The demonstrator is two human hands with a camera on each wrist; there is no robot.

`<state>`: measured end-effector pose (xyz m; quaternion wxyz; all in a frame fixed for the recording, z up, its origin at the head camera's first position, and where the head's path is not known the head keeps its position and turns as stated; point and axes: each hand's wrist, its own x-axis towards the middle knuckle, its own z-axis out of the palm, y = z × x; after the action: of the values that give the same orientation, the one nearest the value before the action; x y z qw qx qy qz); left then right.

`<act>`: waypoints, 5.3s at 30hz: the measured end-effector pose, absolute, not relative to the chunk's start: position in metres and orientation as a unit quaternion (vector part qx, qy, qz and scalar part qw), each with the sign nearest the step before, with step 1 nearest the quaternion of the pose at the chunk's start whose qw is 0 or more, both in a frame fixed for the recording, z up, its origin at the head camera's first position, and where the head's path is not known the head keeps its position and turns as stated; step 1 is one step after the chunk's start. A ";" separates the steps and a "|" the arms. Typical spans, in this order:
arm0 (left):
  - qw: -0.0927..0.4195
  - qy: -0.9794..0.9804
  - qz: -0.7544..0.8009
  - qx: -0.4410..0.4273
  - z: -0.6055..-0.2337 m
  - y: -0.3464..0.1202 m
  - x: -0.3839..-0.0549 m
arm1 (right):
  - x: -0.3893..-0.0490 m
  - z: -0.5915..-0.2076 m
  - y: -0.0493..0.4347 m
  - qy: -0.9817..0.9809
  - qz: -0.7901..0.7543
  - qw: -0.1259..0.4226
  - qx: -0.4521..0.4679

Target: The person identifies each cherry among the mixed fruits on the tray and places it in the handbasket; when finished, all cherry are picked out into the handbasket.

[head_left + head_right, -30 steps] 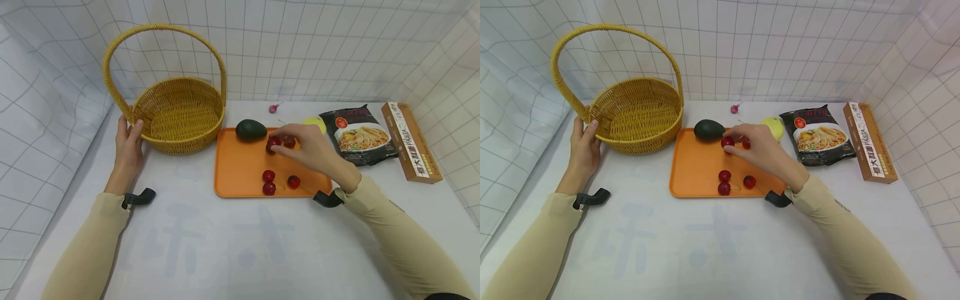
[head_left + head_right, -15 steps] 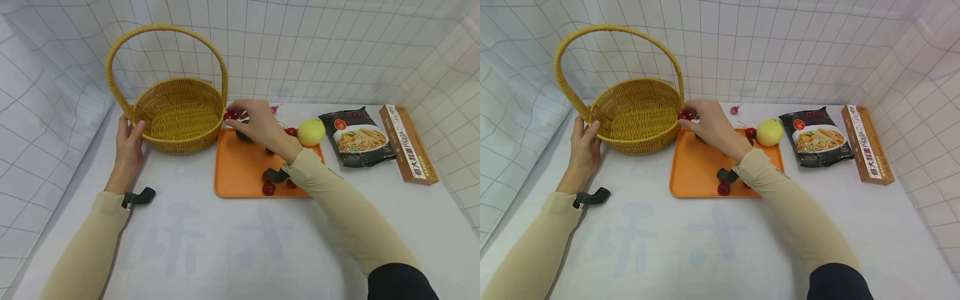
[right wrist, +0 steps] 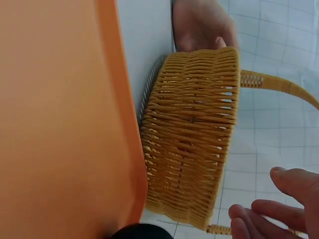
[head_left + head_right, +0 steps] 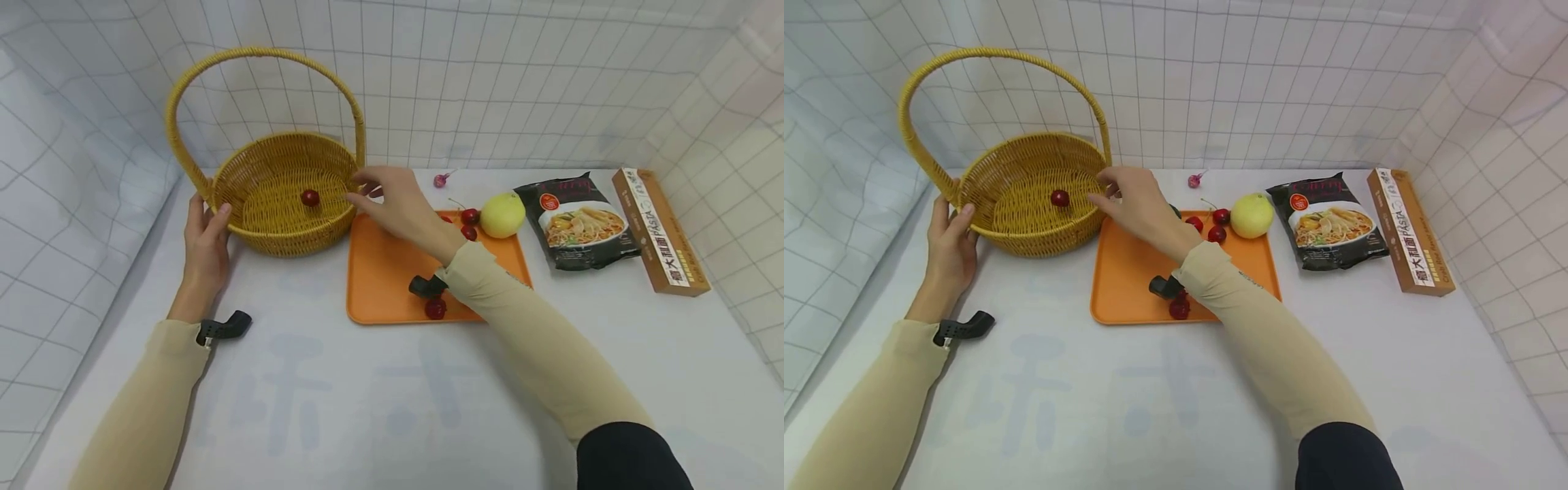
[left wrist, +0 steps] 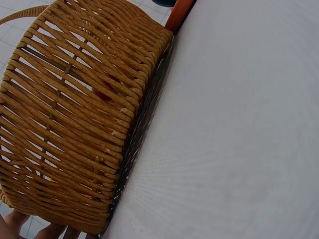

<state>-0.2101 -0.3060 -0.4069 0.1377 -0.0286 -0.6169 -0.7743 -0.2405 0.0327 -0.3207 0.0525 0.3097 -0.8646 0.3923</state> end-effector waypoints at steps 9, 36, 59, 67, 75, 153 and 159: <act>0.150 -0.609 -0.778 -0.030 -0.407 -0.302 -0.209 | -0.214 -0.322 0.087 -0.862 0.402 0.055 0.305; 0.144 -0.622 -0.769 -0.026 -0.403 -0.303 -0.208 | -0.202 -0.363 0.148 -0.904 0.307 0.012 0.299; 0.146 -0.623 -0.768 -0.024 -0.405 -0.303 -0.208 | -0.195 -0.372 0.144 -0.898 0.303 -0.067 0.313; 0.145 -0.627 -0.765 -0.022 -0.405 -0.303 -0.209 | -0.195 -0.374 0.143 -0.896 0.302 -0.058 0.320; 0.149 -0.623 -0.768 -0.025 -0.405 -0.302 -0.209 | -0.194 -0.378 0.136 -0.893 0.311 -0.059 0.320; 0.143 -0.619 -0.772 -0.019 -0.407 -0.304 -0.207 | -0.189 -0.354 0.160 -0.857 0.386 -0.182 0.288; 0.145 -0.614 -0.776 -0.022 -0.407 -0.304 -0.207 | -0.193 -0.356 0.166 -0.841 0.392 -0.216 0.303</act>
<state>-0.2067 -0.3038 -0.4067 0.1447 -0.0222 -0.6139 -0.7757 -0.1932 0.1657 -0.3562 -0.2163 0.3030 -0.8413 0.3918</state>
